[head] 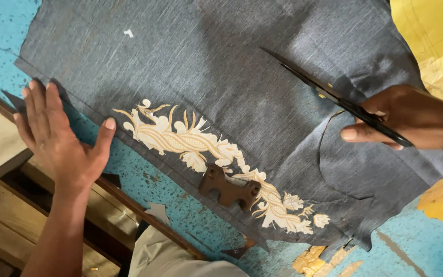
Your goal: The person uses shears to cut a piece of gray fabric with a floral pattern on a blue speckled table. They then use a yellow ruler and an orange marker to draw a straight line on the fabric.
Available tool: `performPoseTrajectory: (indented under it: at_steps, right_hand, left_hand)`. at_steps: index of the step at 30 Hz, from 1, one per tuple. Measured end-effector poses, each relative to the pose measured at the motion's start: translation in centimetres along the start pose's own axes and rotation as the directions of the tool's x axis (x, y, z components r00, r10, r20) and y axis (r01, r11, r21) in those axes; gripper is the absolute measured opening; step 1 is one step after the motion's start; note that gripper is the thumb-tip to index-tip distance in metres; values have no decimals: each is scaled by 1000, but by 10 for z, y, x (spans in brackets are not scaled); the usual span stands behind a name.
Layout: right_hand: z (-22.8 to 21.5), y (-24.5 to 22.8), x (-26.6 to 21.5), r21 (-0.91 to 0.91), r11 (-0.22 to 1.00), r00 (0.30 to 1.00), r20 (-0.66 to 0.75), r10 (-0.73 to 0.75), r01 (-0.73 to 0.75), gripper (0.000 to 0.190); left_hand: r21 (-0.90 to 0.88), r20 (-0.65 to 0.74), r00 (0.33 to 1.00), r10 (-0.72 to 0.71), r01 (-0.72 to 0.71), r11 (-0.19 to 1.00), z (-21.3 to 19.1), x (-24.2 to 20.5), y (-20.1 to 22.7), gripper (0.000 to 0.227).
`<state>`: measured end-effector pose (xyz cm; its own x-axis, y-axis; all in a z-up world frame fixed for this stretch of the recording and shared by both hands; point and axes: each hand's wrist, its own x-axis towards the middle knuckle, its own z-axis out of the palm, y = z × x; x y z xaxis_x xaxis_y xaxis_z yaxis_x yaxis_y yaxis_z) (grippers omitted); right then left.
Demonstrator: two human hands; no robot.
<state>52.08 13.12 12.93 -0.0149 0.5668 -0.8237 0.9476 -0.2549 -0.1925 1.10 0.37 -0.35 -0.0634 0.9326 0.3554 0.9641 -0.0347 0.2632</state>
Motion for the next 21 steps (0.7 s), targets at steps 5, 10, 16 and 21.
performPoseTrajectory:
  at_steps: [5, 10, 16, 21]
  right_hand:
    - [4, 7, 10, -126, 992, 999, -40, -29, 24, 61]
    - [5, 8, 13, -274, 962, 998, -56, -18, 2, 53]
    - [7, 1, 11, -460, 886, 998, -50, 43, -61, 46]
    - [14, 18, 16, -454, 883, 980, -91, -176, 116, 68]
  left_hand:
    - [16, 6, 1000, -8, 8, 1000, 0, -1, -1, 93]
    - [0, 19, 999, -45, 45, 999, -2, 2, 4, 95]
    - [-18, 36, 997, -63, 64, 998, -4, 2, 5, 95]
    - [-52, 52, 996, -69, 71, 996, -5, 4, 6, 94]
